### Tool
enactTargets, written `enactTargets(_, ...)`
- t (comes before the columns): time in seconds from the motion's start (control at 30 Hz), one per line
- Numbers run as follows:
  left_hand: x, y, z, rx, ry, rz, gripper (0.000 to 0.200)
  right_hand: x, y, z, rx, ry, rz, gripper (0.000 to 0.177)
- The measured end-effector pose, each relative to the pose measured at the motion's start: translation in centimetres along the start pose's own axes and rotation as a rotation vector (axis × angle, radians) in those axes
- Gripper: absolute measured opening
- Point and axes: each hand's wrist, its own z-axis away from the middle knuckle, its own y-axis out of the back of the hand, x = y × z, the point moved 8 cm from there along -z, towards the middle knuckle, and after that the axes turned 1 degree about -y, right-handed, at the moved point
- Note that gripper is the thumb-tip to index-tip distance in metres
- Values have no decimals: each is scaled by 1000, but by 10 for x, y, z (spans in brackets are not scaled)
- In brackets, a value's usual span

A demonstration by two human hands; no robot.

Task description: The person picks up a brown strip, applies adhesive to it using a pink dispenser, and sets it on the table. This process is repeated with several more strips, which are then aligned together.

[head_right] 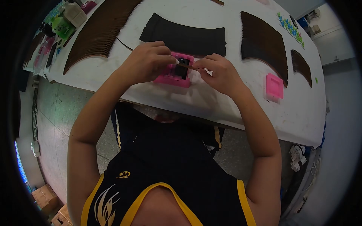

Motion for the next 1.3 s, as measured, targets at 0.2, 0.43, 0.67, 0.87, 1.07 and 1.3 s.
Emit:
enactTargets(0.2,1,-3,-1,12,-10,55,30,30,35,46,-13,-150,41,19)
enactTargets(0.43,5,-6,-5,41,-45,98,27,62,92,115,2,-266,217,15)
enactTargets(0.67,5,-7,-9,20,-43,95,30,66,97,128,29,-287,241,18)
enactTargets(0.87,7,-7,-16,12,-37,104,32,58,117,123,84,-225,296,19)
enactTargets(1.07,13,-16,-29,149,6,222,25,27,188,94,192,-105,467,18)
enactTargets(1.3,12,-28,-46,80,181,338,31,-3,245,19,237,80,647,25)
